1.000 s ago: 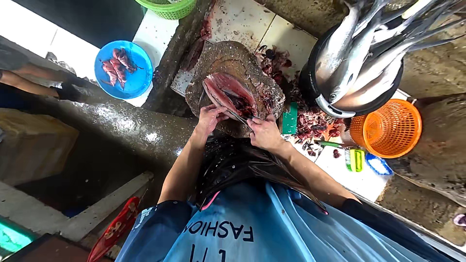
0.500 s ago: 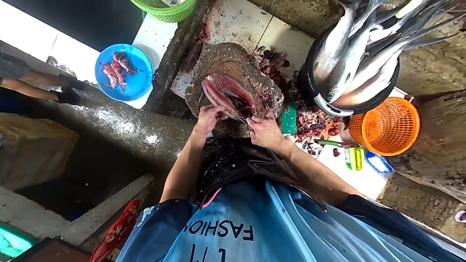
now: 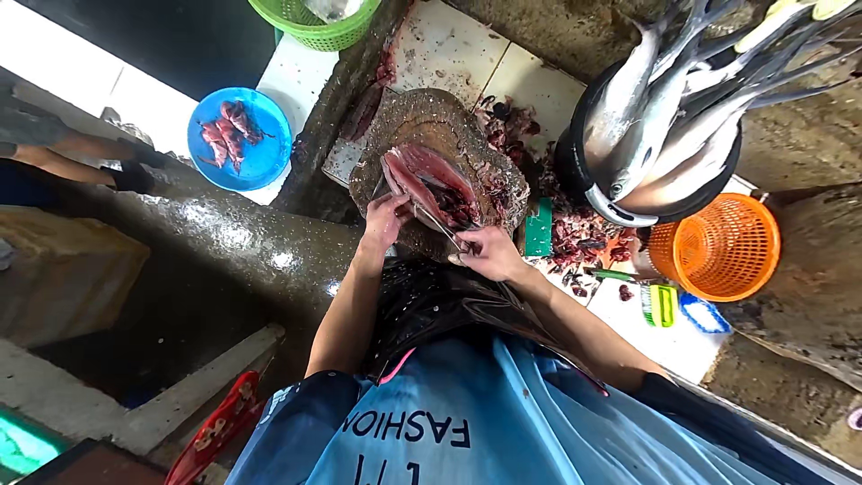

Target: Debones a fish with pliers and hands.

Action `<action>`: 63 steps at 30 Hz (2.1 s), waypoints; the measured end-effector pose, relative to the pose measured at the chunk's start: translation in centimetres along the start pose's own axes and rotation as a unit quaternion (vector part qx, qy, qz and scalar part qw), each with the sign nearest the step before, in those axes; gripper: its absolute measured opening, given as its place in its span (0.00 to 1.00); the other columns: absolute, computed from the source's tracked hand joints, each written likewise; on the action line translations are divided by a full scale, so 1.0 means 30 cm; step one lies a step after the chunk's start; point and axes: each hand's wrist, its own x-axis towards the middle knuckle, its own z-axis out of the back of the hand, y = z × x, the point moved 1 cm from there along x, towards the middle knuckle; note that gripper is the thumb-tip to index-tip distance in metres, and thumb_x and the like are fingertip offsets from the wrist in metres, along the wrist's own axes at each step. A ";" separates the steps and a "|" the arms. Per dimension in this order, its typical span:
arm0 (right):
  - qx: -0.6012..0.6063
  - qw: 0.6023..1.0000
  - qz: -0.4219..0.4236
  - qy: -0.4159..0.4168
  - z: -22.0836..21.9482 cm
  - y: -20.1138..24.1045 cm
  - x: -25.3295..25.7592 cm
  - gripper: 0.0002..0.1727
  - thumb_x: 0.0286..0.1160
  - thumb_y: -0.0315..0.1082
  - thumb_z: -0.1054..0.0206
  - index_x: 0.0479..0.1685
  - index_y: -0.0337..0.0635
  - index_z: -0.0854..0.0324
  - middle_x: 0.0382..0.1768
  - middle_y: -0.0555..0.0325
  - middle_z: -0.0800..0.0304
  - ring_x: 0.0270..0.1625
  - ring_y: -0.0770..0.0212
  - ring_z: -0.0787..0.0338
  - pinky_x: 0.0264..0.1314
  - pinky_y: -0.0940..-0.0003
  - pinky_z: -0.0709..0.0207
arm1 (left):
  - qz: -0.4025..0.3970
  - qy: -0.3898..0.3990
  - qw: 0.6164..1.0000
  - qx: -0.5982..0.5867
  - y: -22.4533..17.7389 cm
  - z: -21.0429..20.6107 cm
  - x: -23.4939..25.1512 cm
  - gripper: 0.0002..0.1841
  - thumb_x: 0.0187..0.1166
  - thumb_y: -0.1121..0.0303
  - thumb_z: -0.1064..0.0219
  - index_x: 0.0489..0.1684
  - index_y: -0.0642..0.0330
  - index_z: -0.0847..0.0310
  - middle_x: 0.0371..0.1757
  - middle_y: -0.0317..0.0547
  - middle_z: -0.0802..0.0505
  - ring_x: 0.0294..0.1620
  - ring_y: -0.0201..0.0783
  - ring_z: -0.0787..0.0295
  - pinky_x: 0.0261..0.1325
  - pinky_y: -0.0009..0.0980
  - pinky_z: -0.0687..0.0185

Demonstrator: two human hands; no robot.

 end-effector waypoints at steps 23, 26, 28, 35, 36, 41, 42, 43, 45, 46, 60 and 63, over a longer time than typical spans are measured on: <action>-0.107 0.993 0.025 -0.043 -0.043 0.008 0.057 0.25 0.59 0.37 0.25 0.61 0.45 0.09 0.47 0.52 0.06 0.48 0.51 0.07 0.55 0.42 0.16 | -0.026 0.038 0.999 -0.008 -0.032 0.007 -0.003 0.09 0.81 0.74 0.32 0.51 0.71 0.17 0.41 0.55 0.05 0.39 0.48 0.05 0.50 0.48 0.06; -0.250 0.967 0.039 -0.035 -0.029 0.025 0.051 0.26 0.62 0.39 0.29 0.64 0.44 0.12 0.51 0.49 0.07 0.50 0.46 0.08 0.59 0.37 0.23 | -0.040 0.021 0.999 0.016 -0.023 0.004 0.004 0.08 0.79 0.75 0.31 0.48 0.72 0.16 0.38 0.56 0.05 0.34 0.46 0.05 0.43 0.45 0.05; -0.301 0.953 0.037 -0.029 -0.022 0.033 0.050 0.26 0.62 0.40 0.32 0.64 0.45 0.12 0.50 0.50 0.08 0.47 0.47 0.09 0.59 0.37 0.26 | -0.043 0.018 0.999 0.025 -0.016 -0.003 0.006 0.09 0.77 0.76 0.29 0.49 0.73 0.16 0.38 0.57 0.05 0.34 0.47 0.05 0.43 0.45 0.05; -0.348 0.937 0.030 -0.012 -0.036 0.043 0.063 0.24 0.63 0.41 0.31 0.61 0.44 0.12 0.49 0.50 0.08 0.43 0.46 0.10 0.56 0.37 0.26 | -0.028 0.025 0.997 0.070 -0.023 -0.006 0.030 0.11 0.75 0.78 0.29 0.51 0.74 0.16 0.39 0.58 0.05 0.34 0.49 0.04 0.42 0.46 0.04; -0.352 0.936 0.026 -0.008 -0.040 0.045 0.063 0.24 0.62 0.41 0.31 0.61 0.44 0.12 0.49 0.49 0.09 0.44 0.46 0.10 0.57 0.37 0.27 | -0.027 0.024 0.997 0.073 -0.023 -0.008 0.026 0.11 0.75 0.78 0.28 0.51 0.74 0.16 0.39 0.58 0.05 0.34 0.49 0.04 0.42 0.46 0.04; -0.368 0.930 0.011 0.011 -0.051 0.059 0.075 0.26 0.64 0.42 0.33 0.63 0.43 0.14 0.52 0.48 0.08 0.47 0.46 0.09 0.64 0.36 0.30 | -0.028 0.025 0.996 0.079 -0.024 -0.004 0.024 0.10 0.75 0.78 0.28 0.50 0.74 0.16 0.38 0.57 0.05 0.32 0.48 0.05 0.41 0.46 0.04; -0.367 0.930 0.009 0.013 -0.055 0.060 0.073 0.25 0.64 0.42 0.32 0.62 0.42 0.14 0.52 0.47 0.09 0.47 0.46 0.09 0.64 0.36 0.30 | -0.025 0.025 0.996 0.079 -0.020 -0.002 0.022 0.10 0.75 0.78 0.28 0.50 0.74 0.16 0.38 0.57 0.05 0.32 0.48 0.04 0.41 0.46 0.04; -0.366 0.930 0.010 0.011 -0.057 0.061 0.072 0.24 0.63 0.42 0.32 0.60 0.42 0.13 0.50 0.48 0.09 0.46 0.46 0.10 0.63 0.37 0.30 | -0.021 0.023 0.996 0.081 -0.019 -0.002 0.020 0.10 0.75 0.78 0.28 0.50 0.74 0.16 0.38 0.57 0.05 0.32 0.48 0.05 0.41 0.46 0.04; -0.367 0.930 0.015 0.004 -0.064 0.061 0.072 0.22 0.62 0.42 0.32 0.56 0.43 0.13 0.47 0.48 0.09 0.44 0.47 0.10 0.60 0.37 0.29 | -0.015 0.019 0.996 0.085 -0.021 -0.001 0.017 0.10 0.75 0.78 0.28 0.50 0.74 0.16 0.37 0.57 0.05 0.32 0.48 0.05 0.40 0.45 0.04; -0.368 0.929 0.016 0.003 -0.068 0.062 0.070 0.22 0.61 0.42 0.32 0.56 0.43 0.13 0.46 0.49 0.10 0.43 0.47 0.10 0.59 0.37 0.29 | -0.013 0.018 0.996 0.088 -0.021 -0.001 0.015 0.10 0.75 0.78 0.29 0.50 0.74 0.16 0.37 0.57 0.05 0.31 0.48 0.05 0.40 0.45 0.04; -0.356 0.934 0.017 0.005 -0.072 0.107 0.094 0.21 0.58 0.44 0.30 0.49 0.44 0.12 0.44 0.48 0.09 0.45 0.45 0.10 0.60 0.35 0.29 | 0.010 0.026 0.994 0.108 -0.026 -0.012 -0.020 0.12 0.77 0.74 0.28 0.52 0.73 0.18 0.36 0.55 0.05 0.31 0.45 0.05 0.41 0.42 0.04; -0.266 0.964 0.019 0.004 -0.042 0.101 0.083 0.21 0.58 0.48 0.29 0.50 0.48 0.09 0.44 0.52 0.07 0.47 0.47 0.08 0.54 0.36 0.22 | -0.006 0.009 0.997 0.072 -0.027 0.009 -0.014 0.15 0.80 0.68 0.28 0.56 0.72 0.17 0.41 0.56 0.05 0.37 0.46 0.04 0.46 0.44 0.05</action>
